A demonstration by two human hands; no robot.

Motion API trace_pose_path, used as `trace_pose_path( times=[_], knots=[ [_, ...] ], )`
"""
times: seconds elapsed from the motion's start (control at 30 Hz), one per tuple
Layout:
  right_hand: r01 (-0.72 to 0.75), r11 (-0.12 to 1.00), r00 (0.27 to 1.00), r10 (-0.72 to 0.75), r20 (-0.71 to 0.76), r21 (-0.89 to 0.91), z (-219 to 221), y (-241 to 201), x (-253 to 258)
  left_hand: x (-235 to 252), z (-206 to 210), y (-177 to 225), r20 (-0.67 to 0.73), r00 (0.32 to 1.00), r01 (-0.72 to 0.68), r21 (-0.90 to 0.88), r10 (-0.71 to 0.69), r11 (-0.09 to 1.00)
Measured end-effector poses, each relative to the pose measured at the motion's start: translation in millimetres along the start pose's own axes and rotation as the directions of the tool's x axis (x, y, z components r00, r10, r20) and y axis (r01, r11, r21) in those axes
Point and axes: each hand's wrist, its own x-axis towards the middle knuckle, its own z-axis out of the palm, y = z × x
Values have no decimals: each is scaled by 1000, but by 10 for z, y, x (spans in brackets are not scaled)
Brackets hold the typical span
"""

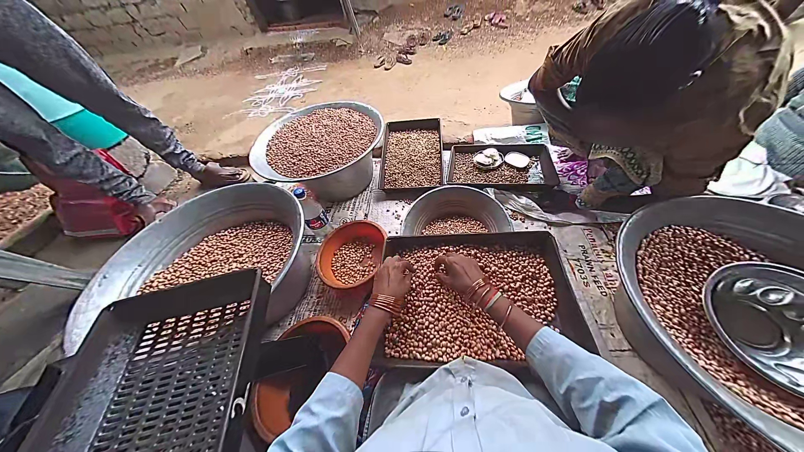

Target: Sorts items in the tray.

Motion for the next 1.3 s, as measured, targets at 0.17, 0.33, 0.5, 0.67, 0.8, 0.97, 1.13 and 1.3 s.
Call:
trace_pose_path(
  times=[0.17, 0.33, 0.5, 0.67, 0.8, 0.97, 1.13, 1.3],
  knots=[
    [0, 998, 1000, -1, 13, 64, 11, -3, -20, 14, -99, -69, -60, 997, 33, -328, -56, 944],
    [-89, 817, 919, 288, -269, 570, -233, 190, -131, 125, -23, 125, -81, 997, -19, -191, 4, 981],
    [-70, 930, 957, 164, -238, 360, -316, 239, -196, 177, 51, 197, -15, 1000, -4, -167, 2, 986],
    [-43, 998, 998, 45, -39, 53, -125, 75, -116, 76, 29, -99, -25, 1000, -13, -725, -8, 689],
    [-35, 998, 998, 37, -44, 45, 31, 104, -91, -272, 43, -336, 148, 925, -9, -912, 351, 410],
    [-72, 982, 997, 72, 7, 173, -51, 269, -179, -664, 117, -296, 600, 418, -72, -726, 682, 684],
    [-45, 739, 979, 165, -116, 672, -331, 457, -575, -680, 391, 371, 670, 440, -360, -479, 599, 800],
    [186, 280, 948, 200, -247, 942, -373, 759, -1083, -343, 624, 979, 618, 628, -219, -442, 472, 870]
  ],
)
